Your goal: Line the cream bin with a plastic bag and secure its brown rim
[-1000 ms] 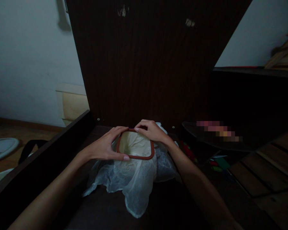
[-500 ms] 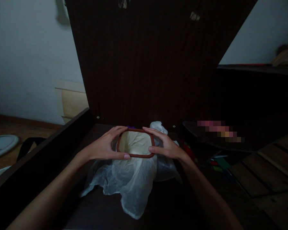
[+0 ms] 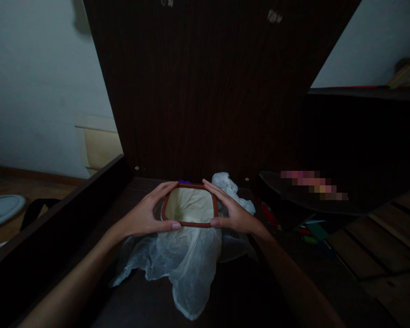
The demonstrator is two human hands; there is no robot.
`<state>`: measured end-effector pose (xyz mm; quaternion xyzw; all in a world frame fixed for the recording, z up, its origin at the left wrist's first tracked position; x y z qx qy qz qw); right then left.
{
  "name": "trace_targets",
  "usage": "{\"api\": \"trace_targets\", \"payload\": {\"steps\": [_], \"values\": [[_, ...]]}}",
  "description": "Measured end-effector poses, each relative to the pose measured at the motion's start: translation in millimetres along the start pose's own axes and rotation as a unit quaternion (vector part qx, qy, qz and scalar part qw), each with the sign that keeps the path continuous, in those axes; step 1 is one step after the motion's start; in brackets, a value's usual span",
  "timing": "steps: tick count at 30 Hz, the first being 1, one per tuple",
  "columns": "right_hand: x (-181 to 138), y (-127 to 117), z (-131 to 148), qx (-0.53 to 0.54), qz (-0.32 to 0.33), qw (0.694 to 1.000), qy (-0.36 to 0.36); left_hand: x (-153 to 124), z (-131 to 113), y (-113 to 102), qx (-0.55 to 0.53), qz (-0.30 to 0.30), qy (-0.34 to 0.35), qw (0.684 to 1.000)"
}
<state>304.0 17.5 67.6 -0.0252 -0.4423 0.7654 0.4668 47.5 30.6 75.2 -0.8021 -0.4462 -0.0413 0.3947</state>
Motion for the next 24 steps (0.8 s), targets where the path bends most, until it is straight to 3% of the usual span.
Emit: {"api": "trace_targets", "payload": {"steps": [9, 24], "values": [[-1.1, -2.3, -0.9, 0.002, -0.023, 1.0, 0.014, -0.2, 2.3, 1.3, -0.004, -0.032, 0.029, 0.999], [2.4, -1.0, -4.5, 0.016, -0.01, 1.0, 0.012, -3.6, 4.6, 5.6, -0.039, -0.039, 0.008, 0.998]]}}
Point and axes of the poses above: each hand's wrist, its own x-axis towards the middle knuckle, its own y-axis out of the palm, z = x × y, the point moved 4 cm from there along x, towards the middle knuckle, and after that the axes turned 6 degrees about -x, right-handed, at the moved point
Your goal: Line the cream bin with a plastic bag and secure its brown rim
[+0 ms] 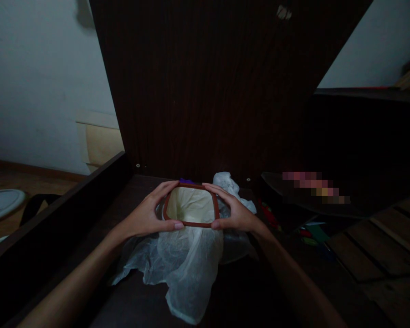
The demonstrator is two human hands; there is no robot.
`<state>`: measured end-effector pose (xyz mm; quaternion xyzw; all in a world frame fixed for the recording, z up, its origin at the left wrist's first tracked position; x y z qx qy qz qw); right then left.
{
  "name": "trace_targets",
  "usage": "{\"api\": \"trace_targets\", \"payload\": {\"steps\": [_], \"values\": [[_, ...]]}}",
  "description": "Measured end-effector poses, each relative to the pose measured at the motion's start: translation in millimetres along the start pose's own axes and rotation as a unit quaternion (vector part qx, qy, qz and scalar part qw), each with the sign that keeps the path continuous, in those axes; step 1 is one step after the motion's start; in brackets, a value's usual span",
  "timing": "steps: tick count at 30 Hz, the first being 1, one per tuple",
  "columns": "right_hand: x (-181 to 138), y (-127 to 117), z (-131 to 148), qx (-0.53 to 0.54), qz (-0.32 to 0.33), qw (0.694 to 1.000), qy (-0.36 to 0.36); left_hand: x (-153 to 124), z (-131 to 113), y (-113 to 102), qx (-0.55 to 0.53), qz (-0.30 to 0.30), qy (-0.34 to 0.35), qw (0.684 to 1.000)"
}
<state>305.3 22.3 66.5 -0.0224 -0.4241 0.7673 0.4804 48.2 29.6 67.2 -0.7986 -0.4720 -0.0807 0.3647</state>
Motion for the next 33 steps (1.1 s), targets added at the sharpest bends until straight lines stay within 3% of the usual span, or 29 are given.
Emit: {"api": "trace_targets", "payload": {"steps": [9, 18, 25, 33], "values": [[-3, 2, 0, 0.016, 0.021, 1.0, 0.015, -6, 8, 8, -0.053, -0.035, -0.021, 0.998], [-8, 11, -1, 0.045, 0.003, 0.998, 0.034, -4, 12, 16, -0.037, -0.048, 0.033, 0.998], [-13, 14, 3, 0.004, -0.037, 0.998, 0.054, -6, 23, 10, -0.07, -0.054, -0.089, 0.992], [-43, 23, -1, -0.032, -0.029, 0.985, 0.169, -2, 5, -14, 0.109, -0.18, -0.08, 0.974]]}}
Point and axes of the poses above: each hand's wrist, its own x-axis towards the middle knuckle, its own y-axis out of the palm, z = x × y, the point moved 4 cm from there along x, towards the middle knuckle, and after that the axes turned 6 degrees about -x, right-handed, at the moved point
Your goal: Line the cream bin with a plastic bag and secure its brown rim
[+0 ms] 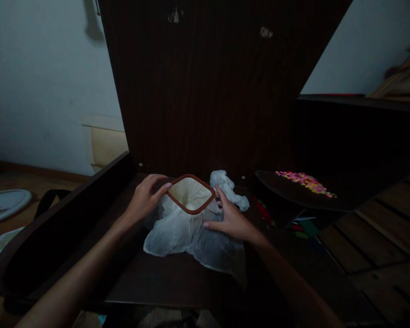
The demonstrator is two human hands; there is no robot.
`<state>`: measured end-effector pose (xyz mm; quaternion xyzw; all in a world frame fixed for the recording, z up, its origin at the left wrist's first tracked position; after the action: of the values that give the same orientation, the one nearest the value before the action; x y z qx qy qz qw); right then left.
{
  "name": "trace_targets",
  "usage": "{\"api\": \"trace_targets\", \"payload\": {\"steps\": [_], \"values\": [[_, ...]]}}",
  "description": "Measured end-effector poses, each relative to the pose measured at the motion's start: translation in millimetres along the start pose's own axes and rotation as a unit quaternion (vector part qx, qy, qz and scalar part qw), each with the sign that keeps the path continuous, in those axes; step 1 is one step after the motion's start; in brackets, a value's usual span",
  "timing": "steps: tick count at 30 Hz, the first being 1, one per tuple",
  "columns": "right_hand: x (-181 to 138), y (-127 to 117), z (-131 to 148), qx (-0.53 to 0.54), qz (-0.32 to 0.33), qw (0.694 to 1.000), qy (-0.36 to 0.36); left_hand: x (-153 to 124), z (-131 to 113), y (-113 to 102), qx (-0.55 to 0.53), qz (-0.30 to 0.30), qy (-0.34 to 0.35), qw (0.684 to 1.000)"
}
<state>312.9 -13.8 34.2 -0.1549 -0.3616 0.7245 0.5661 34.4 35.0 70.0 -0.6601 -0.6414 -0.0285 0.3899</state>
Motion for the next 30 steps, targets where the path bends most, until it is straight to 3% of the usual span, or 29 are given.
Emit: {"api": "trace_targets", "payload": {"steps": [4, 10, 14, 17, 20, 22, 24, 25, 27, 30], "values": [[-10, 10, -3, -0.022, 0.012, 0.999, 0.023, -13, -23, 2, 0.023, -0.024, 0.016, 0.999], [-15, 13, 13, -0.09, 0.026, 0.996, 0.008, -28, -43, 26, 0.053, 0.063, 0.033, 0.996], [-13, -17, 28, -0.12, 0.103, 0.987, -0.002, -24, -37, 31, 0.036, 0.095, 0.025, 0.994], [0, -53, 49, -0.118, 0.058, 0.99, -0.05, -21, -33, 31, -0.006, 0.126, 0.024, 0.992], [24, -66, 79, -0.131, 0.034, 0.981, -0.14, -19, -31, 32, -0.063, 0.15, 0.035, 0.986], [46, -53, 96, -0.142, 0.089, 0.967, -0.192, -18, -31, 33, -0.1, 0.165, 0.044, 0.98], [68, -24, 104, -0.175, 0.195, 0.935, -0.237, -16, -30, 34, -0.127, 0.176, 0.047, 0.975], [77, -7, 102, -0.197, 0.262, 0.915, -0.236, -15, -29, 35, -0.137, 0.18, 0.046, 0.973], [93, 26, 87, -0.242, 0.36, 0.886, -0.161, -14, -29, 35, -0.151, 0.189, 0.045, 0.969], [112, 59, 68, -0.254, 0.306, 0.91, -0.12, -14, -28, 36, -0.163, 0.202, 0.046, 0.965]]}}
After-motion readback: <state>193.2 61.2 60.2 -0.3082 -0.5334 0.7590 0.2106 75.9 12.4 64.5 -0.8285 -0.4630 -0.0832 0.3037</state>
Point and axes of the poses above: each hand's wrist, its own x-axis towards the middle knuckle, its own y-axis out of the palm, z = x × y, the point moved 4 cm from there along x, towards the middle knuckle, and after that the axes turned 6 degrees about -x, right-handed, at the moved point
